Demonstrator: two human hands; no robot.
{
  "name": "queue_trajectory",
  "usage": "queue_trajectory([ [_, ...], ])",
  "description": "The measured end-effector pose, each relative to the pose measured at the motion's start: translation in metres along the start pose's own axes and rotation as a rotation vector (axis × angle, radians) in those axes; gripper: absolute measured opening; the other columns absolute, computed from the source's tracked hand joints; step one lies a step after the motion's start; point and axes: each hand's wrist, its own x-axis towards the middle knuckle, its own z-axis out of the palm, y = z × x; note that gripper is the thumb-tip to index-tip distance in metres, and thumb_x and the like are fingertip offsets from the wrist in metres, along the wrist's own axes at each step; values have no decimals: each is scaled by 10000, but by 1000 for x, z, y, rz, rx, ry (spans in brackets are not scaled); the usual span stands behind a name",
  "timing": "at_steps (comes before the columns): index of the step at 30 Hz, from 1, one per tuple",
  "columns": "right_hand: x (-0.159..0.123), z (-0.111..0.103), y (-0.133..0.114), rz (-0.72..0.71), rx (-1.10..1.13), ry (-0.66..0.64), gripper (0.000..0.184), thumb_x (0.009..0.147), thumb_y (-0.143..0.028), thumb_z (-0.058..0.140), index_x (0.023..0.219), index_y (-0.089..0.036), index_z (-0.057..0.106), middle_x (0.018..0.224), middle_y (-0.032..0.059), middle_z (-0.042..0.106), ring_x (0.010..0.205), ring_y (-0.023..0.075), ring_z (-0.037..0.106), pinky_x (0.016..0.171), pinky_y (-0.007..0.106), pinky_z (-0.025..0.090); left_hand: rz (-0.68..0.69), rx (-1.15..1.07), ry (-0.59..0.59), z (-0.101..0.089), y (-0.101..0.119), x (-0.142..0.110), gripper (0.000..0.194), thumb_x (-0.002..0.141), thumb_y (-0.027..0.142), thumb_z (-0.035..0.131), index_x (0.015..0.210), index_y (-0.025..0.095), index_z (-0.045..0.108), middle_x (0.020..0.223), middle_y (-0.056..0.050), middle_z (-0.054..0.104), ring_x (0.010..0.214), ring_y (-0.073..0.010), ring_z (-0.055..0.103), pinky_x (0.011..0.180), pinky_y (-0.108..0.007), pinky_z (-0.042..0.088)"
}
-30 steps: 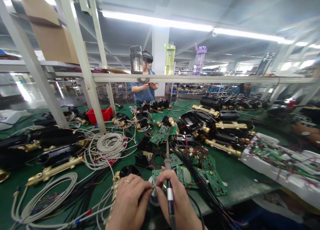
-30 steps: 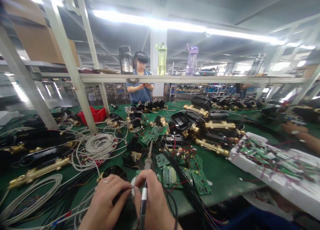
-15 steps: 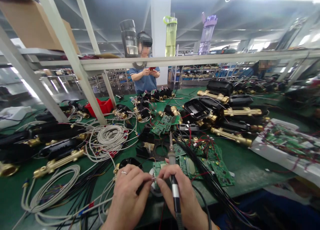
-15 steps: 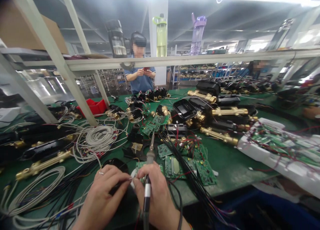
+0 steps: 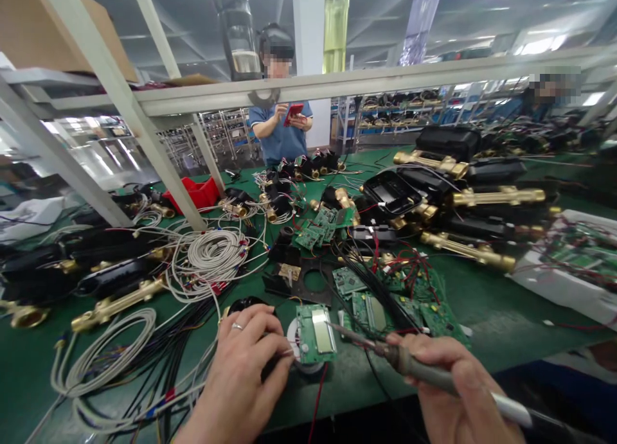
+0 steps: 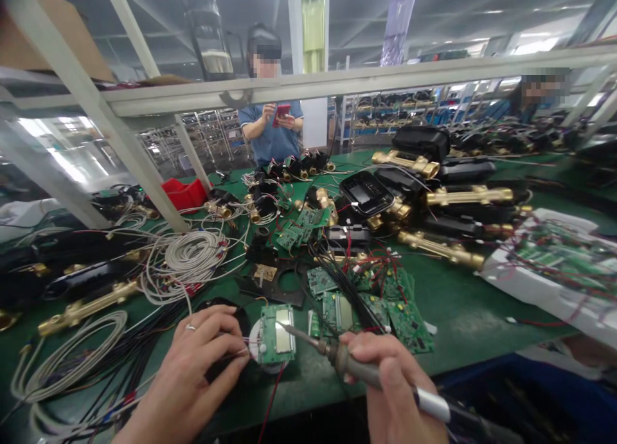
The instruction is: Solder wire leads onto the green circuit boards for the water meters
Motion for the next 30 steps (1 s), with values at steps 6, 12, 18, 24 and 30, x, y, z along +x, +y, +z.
queue_trajectory([
  [6, -9, 4, 11, 50, 22, -66, 417, 938, -405, 738, 654, -202, 511, 557, -42, 507, 571, 112, 508, 643, 250, 491, 23, 46, -150, 1, -3, 6, 202, 958, 153, 503, 916, 270, 662, 1296, -37, 707, 1426, -354, 498, 1052, -624, 401],
  [12, -17, 4, 22, -56, -49, -62, 398, 979, -281, 675, 660, -201, 451, 595, -51, 437, 577, 119, 468, 699, 319, 456, 4, 17, -220, 2, -7, 8, 203, 971, 167, 470, 922, 261, 643, 1246, -40, 745, 1360, -349, 571, 1037, -634, 404],
  [18, -19, 7, 31, -117, -111, -127, 349, 991, -195, 618, 691, -209, 441, 630, -52, 442, 605, 126, 471, 784, 357, 443, 5, 12, -192, 4, -6, 8, 163, 956, 163, 518, 916, 263, 640, 1206, -25, 764, 1323, -354, 595, 1017, -617, 405],
  [24, -16, 13, 31, -171, -165, -185, 342, 1015, -185, 568, 707, -210, 422, 637, -54, 438, 611, 122, 443, 754, 341, 423, -4, 10, -175, 4, -5, 7, 174, 955, 162, 512, 916, 274, 639, 1203, 3, 767, 1313, -356, 604, 1013, -634, 392],
  [30, -15, 15, 31, -164, -179, -188, 341, 1008, -191, 583, 705, -214, 427, 627, -47, 436, 609, 134, 448, 718, 349, 422, 5, 18, -152, 4, -4, 8, 175, 951, 153, 520, 909, 273, 640, 1178, -4, 775, 1304, -332, 613, 1017, -585, 387],
])
